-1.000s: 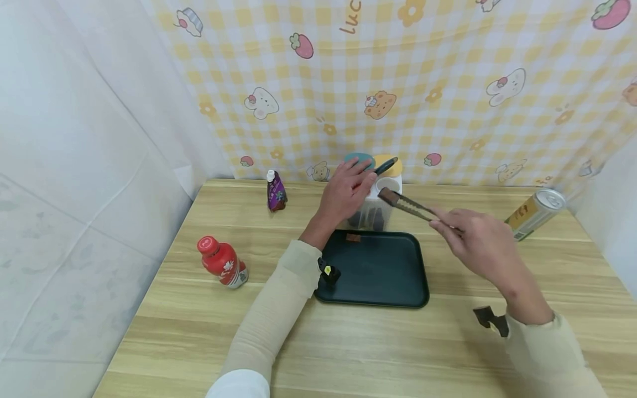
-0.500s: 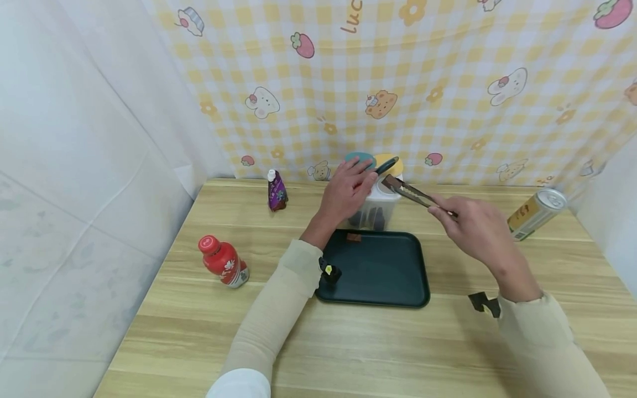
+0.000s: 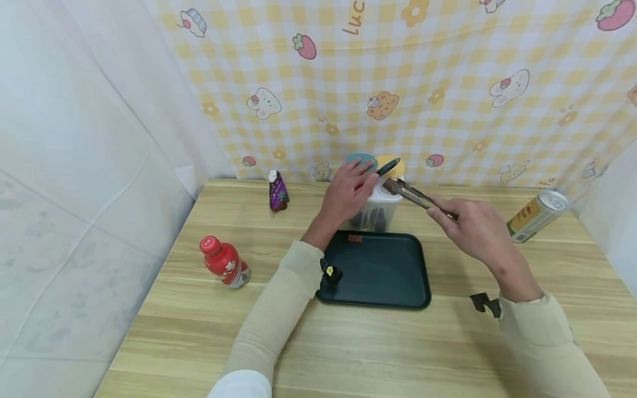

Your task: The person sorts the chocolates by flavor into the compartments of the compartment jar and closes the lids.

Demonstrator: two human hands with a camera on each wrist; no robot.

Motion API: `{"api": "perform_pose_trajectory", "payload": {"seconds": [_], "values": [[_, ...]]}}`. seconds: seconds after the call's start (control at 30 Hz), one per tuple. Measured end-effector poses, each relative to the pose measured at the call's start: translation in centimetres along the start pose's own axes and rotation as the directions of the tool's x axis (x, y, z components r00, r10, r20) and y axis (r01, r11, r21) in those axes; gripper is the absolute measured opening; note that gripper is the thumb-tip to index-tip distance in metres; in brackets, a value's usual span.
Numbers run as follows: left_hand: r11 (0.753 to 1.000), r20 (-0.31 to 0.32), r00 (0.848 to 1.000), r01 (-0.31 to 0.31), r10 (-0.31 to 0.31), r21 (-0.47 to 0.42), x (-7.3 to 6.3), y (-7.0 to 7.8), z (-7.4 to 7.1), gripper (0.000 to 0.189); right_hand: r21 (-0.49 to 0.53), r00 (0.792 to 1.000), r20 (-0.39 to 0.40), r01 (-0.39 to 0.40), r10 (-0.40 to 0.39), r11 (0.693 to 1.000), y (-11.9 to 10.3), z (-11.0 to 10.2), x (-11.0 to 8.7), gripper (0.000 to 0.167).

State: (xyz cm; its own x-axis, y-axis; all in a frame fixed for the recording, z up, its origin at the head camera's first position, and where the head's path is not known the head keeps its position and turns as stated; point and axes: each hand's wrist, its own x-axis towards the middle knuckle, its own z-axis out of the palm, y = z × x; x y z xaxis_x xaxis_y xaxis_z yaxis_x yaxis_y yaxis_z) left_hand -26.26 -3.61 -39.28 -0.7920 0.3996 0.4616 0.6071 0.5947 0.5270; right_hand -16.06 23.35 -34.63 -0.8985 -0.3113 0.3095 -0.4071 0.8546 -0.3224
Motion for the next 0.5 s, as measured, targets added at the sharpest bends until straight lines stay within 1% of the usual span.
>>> {"api": "perform_pose_trajectory", "payload": {"seconds": [0.2,0.5], "values": [[1.0,0.0,1.0,0.002,-0.002,-0.009,-0.02,-0.03,0.03,0.04,0.023,0.999,0.03,-0.016,0.015,1.0,-0.01,-0.07,-0.1,0.041],[1.0,-0.004,1.0,-0.003,0.003,-0.006,-0.02,-0.13,0.09,0.04,0.027,1.0,0.027,-0.006,0.005,1.0,-0.02,0.0,-0.16,0.041]]}}
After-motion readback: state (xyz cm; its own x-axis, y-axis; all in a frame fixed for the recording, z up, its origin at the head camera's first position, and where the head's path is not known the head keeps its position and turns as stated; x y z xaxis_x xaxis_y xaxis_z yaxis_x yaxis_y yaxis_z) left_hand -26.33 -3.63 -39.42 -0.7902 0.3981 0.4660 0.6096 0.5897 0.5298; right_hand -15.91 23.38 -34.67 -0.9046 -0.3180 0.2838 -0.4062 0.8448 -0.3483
